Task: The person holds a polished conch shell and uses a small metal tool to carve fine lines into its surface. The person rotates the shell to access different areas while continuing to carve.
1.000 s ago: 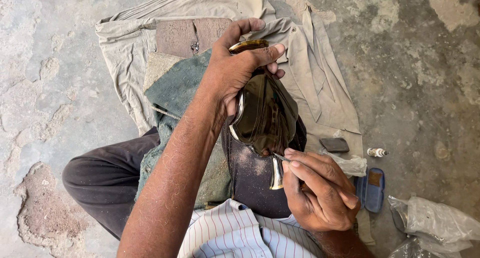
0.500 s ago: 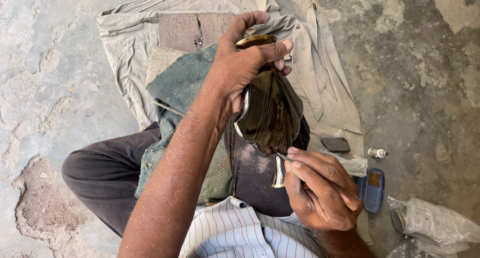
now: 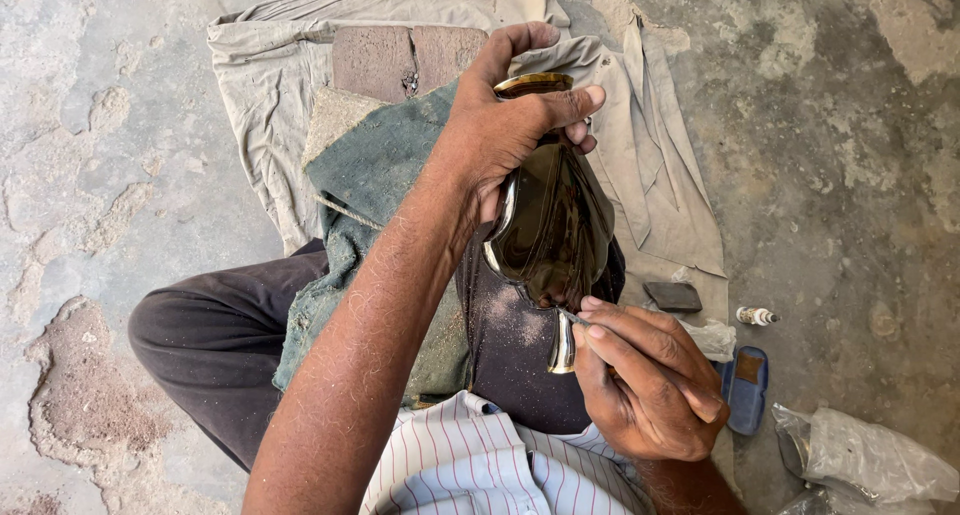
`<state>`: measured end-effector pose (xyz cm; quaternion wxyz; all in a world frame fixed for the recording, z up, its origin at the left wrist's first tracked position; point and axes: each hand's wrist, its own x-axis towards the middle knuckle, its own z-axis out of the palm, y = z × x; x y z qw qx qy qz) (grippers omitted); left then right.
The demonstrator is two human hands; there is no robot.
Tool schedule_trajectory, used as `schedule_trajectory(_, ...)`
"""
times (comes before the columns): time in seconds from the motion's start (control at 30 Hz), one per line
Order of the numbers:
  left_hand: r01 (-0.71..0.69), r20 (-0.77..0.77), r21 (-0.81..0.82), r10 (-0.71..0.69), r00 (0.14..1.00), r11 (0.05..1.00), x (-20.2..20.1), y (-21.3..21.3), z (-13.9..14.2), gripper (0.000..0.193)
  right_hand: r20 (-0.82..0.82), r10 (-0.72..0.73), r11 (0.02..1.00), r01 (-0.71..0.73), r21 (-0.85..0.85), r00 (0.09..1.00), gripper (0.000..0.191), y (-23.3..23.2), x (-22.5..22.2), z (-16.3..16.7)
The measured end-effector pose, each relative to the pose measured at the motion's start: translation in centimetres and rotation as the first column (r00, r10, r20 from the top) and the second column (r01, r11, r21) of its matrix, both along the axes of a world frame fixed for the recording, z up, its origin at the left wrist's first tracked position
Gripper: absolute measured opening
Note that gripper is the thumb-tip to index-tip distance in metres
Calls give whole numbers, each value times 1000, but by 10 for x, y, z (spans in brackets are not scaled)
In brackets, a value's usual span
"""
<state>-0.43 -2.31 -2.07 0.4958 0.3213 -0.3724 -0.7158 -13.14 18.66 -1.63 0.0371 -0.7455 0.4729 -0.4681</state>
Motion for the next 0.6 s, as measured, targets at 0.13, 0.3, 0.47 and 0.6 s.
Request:
schedule_trajectory(0.13, 21, -11, 22, -21, 1000, 1000, 0, -2, 1, 67, -19, 36, 999, -37, -30, 999, 29, -1, -2, 2)
schedule_trajectory(0.3, 32, 129, 55, -39, 991, 998, 4, -1, 7, 65, -6, -32, 999, 32, -13, 999, 28, -1, 4, -1)
schedule_trajectory(0.47, 257, -50, 125, -253, 966, 958, 18, -4, 17, 52, 373, 37, 995, 1, -99, 927, 22, -14, -5, -6)
schedule_trajectory(0.6, 419, 54, 143, -430, 901, 897, 17, -15, 23, 37, 254, -28, 999, 16, 49, 967, 25, -25, -17, 8)
